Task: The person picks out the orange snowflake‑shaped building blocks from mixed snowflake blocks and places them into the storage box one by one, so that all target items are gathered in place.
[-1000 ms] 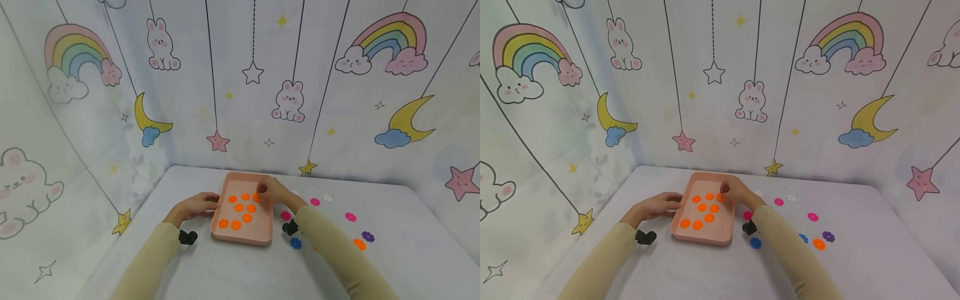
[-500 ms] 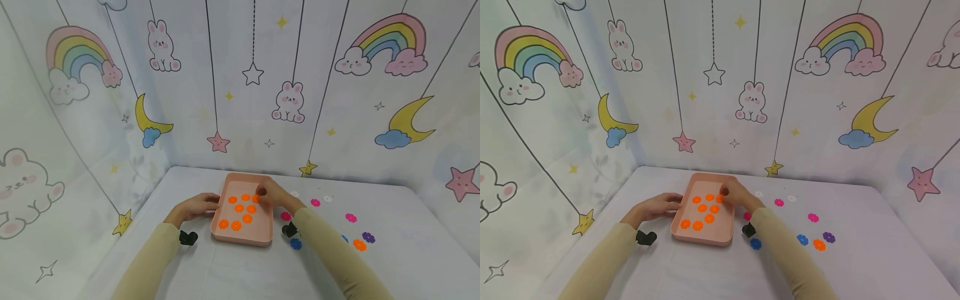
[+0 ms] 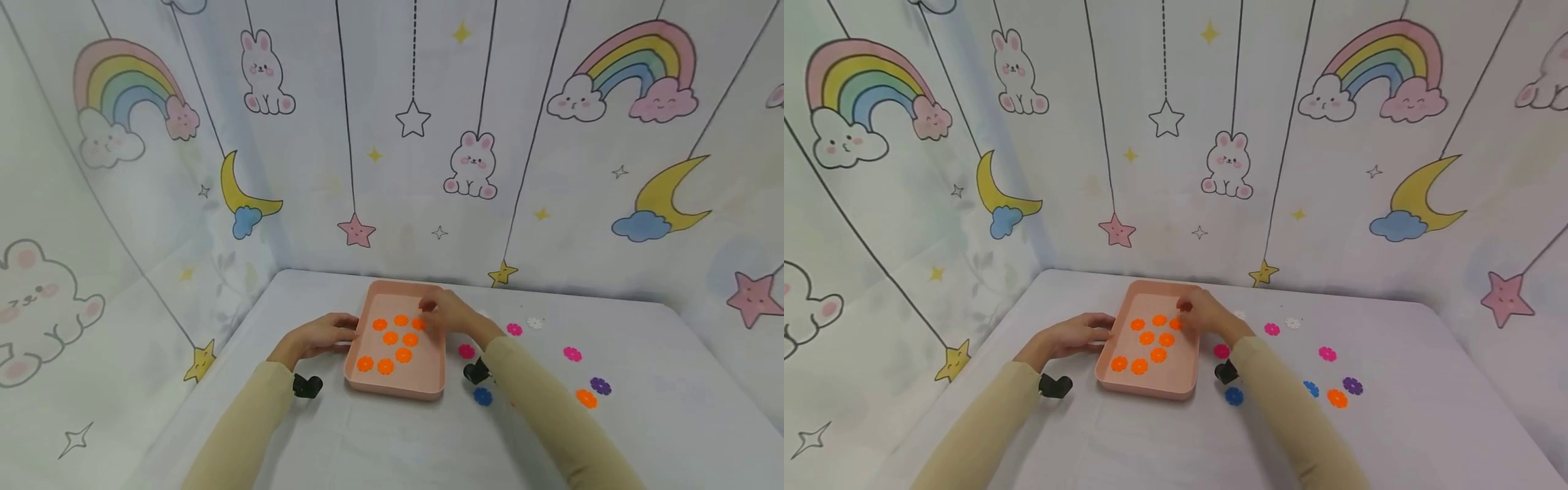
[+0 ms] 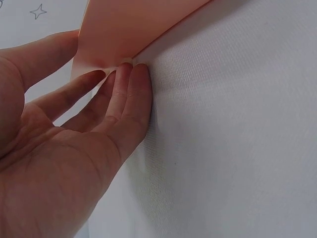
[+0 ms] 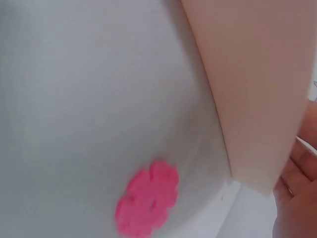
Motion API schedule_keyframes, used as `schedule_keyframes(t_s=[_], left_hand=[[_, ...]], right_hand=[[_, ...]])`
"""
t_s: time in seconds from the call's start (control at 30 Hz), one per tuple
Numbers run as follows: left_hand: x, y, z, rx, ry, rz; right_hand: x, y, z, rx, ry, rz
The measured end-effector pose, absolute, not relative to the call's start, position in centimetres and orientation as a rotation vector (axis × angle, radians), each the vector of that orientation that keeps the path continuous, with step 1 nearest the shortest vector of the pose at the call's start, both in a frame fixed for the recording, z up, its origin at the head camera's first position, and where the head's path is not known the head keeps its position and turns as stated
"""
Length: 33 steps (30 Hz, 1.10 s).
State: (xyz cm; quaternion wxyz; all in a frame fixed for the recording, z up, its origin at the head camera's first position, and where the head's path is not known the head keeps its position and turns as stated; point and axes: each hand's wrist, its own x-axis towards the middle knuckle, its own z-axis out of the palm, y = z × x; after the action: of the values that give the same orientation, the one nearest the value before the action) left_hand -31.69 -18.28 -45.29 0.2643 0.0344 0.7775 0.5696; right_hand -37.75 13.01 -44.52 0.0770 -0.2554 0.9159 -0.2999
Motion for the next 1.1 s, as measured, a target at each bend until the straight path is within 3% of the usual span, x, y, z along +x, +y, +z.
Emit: schedule_keyframes(t_s=[0.6, 1.1], left_hand=[[-31.8, -18.3, -45.5, 0.097, 2.093, 1.543], [-31.8, -18.3, -45.4, 0.103, 2.099, 1.529]], right_hand=[[-33.0, 21.9, -41.5, -0.952, 2.818, -0.878], [-29.0, 31.4, -41.1, -0.752, 2.856, -0.831]])
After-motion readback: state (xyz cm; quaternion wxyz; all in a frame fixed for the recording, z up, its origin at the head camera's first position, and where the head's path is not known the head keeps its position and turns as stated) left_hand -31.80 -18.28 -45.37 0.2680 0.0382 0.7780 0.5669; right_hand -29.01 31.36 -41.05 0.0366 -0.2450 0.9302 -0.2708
